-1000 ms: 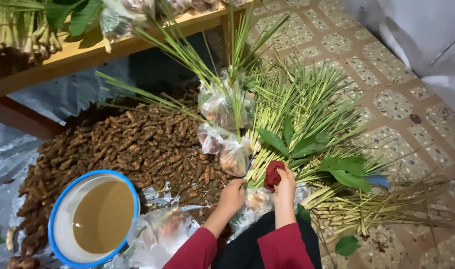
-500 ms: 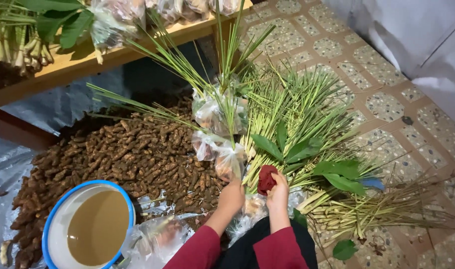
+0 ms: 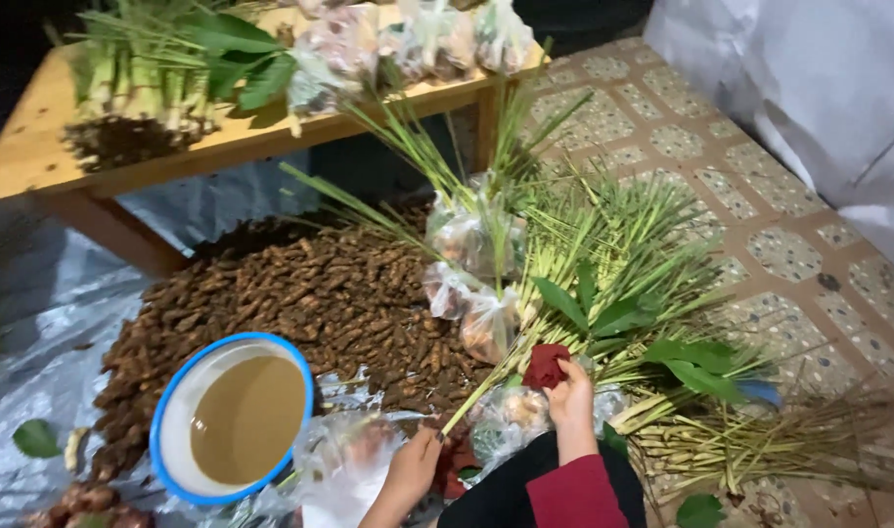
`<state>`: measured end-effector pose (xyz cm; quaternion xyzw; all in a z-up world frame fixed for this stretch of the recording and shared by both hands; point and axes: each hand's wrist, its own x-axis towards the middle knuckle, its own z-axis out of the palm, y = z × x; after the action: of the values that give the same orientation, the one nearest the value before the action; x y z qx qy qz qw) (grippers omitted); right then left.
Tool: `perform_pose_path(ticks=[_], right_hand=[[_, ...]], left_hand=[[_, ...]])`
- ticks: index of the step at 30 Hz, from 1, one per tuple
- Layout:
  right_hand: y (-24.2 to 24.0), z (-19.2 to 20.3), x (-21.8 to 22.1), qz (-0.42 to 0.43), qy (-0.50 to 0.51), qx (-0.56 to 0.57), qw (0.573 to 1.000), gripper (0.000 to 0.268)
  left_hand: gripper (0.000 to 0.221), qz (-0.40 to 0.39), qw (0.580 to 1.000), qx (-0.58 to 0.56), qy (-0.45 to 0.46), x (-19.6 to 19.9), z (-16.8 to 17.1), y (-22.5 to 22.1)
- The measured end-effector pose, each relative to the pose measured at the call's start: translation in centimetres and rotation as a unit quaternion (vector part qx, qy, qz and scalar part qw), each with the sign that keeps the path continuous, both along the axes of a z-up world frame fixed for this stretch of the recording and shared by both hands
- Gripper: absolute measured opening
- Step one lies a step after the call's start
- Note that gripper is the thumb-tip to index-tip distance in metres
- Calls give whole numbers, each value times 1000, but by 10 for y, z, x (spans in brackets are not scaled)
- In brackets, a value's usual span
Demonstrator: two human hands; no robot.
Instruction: Sorting and cleaning ginger roots by hand and placing them into small plastic bags.
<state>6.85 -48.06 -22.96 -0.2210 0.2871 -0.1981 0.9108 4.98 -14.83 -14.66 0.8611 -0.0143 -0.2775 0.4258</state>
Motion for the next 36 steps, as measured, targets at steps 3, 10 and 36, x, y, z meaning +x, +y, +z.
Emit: perform_pose_path(ticks=[3,10,36], right_hand=[[7,21,-10,27,-56,-22,998,26],[40,63,-43,111,-110,58,986,16],[212,85,-63,192,-57,5,980,31]], left_hand=[[28,86,992,-63,67,-23,30,17],[30,175,966,-178,67,-55,36,44],[19,105,990,-64,-73,-108,72,87]])
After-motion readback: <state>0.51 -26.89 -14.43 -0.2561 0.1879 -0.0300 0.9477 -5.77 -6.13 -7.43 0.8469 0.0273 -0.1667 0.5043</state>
